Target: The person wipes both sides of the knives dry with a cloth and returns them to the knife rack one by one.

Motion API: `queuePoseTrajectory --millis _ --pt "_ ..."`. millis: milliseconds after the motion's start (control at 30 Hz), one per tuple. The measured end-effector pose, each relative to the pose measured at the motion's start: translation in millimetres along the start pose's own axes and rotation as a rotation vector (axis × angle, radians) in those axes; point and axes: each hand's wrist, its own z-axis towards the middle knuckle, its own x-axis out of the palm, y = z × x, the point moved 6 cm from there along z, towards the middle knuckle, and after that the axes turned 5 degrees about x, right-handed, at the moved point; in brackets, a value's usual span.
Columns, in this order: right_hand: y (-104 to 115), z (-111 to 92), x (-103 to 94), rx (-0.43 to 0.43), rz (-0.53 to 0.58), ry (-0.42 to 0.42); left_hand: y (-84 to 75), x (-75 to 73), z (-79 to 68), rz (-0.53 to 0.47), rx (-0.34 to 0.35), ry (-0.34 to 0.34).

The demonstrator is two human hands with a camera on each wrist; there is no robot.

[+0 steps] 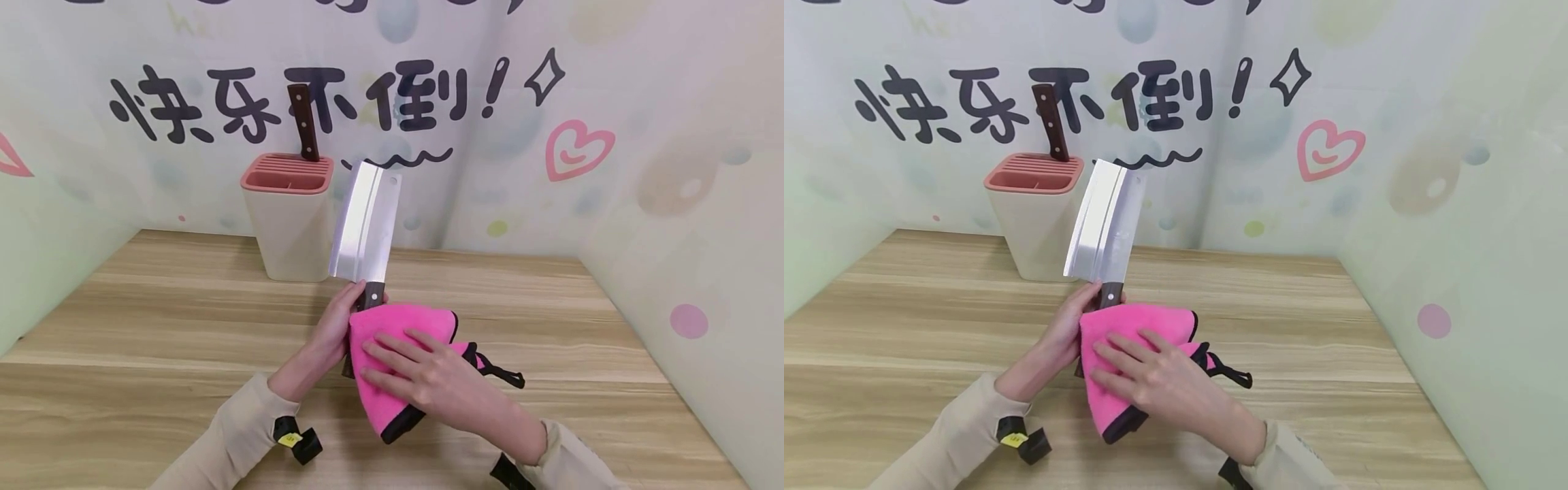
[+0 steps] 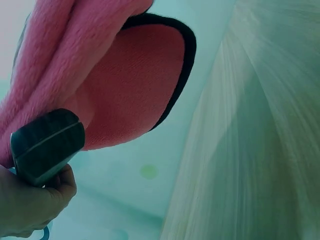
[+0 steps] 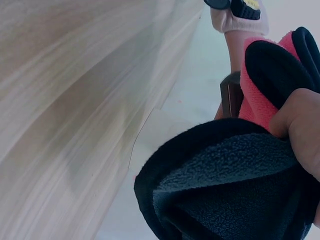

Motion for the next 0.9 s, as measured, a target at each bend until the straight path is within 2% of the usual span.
queuePoseTrajectory --millis 300,533,633,900 --pt "-13.9 4.7 3.4 0.092 0.061 0.016 1.8 1.9 -1.7 -0.006 0.023 -0.057" --pt "-23.7 6.8 5.7 0.147 0.06 -0.031 0.4 3.6 -2.9 0.017 0.035 -0.033" --pt "-28.2 7.8 6.7 0.178 0.071 -0.032 1.2 4.7 -3.9 0.008 0.027 -0.008" --pt "-38.6 8.6 10.9 0.237 0.112 -0.013 5.1 5.0 -5.5 0.018 0.032 -0.011"
